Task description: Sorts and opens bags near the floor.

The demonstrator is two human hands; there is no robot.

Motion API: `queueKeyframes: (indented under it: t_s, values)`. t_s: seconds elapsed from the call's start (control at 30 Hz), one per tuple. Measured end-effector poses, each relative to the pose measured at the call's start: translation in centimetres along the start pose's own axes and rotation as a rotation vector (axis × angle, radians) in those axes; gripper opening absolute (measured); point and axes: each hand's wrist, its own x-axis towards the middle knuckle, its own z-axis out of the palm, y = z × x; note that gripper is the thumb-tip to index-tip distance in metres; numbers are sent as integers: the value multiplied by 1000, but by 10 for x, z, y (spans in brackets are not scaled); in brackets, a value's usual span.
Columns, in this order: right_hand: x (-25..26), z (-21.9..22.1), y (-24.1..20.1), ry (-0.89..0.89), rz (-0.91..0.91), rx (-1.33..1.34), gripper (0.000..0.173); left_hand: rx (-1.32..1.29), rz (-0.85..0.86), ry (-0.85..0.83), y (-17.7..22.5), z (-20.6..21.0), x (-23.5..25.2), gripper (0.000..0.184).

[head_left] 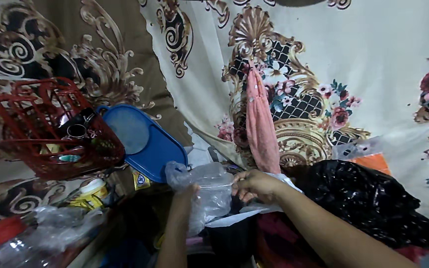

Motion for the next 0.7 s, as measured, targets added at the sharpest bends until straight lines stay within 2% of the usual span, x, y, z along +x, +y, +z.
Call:
queueKeyframes:
  t_s: [0.1,0.17,0.3,0.4,0.5,0.6,0.67,0.7]
  values:
    - [-1,-2,-1,40,39,82,19,-76,-92,108,7,6,-9,30]
    - [0,0,-1,80,86,47,20,-137,-94,149,9,13,-14,30]
    - [2,8,-2,132,138,-536,24,-159,10,40,-6,15,-10,40]
    - [5,14,-9,79,123,-753,28,-62,71,59,-7,19,-1,34]
    - [5,14,-14,95,30,-672,36,-37,104,124,-2,25,1,29]
    - [1,15,-20,172,-65,-419,47,-42,129,131,4,28,-1,20]
    - [-2,16,-25,170,-100,-272,46,-45,131,99,3,30,-2,25]
    - [-2,16,-25,160,-113,-239,38,-50,137,78,2,31,-1,28]
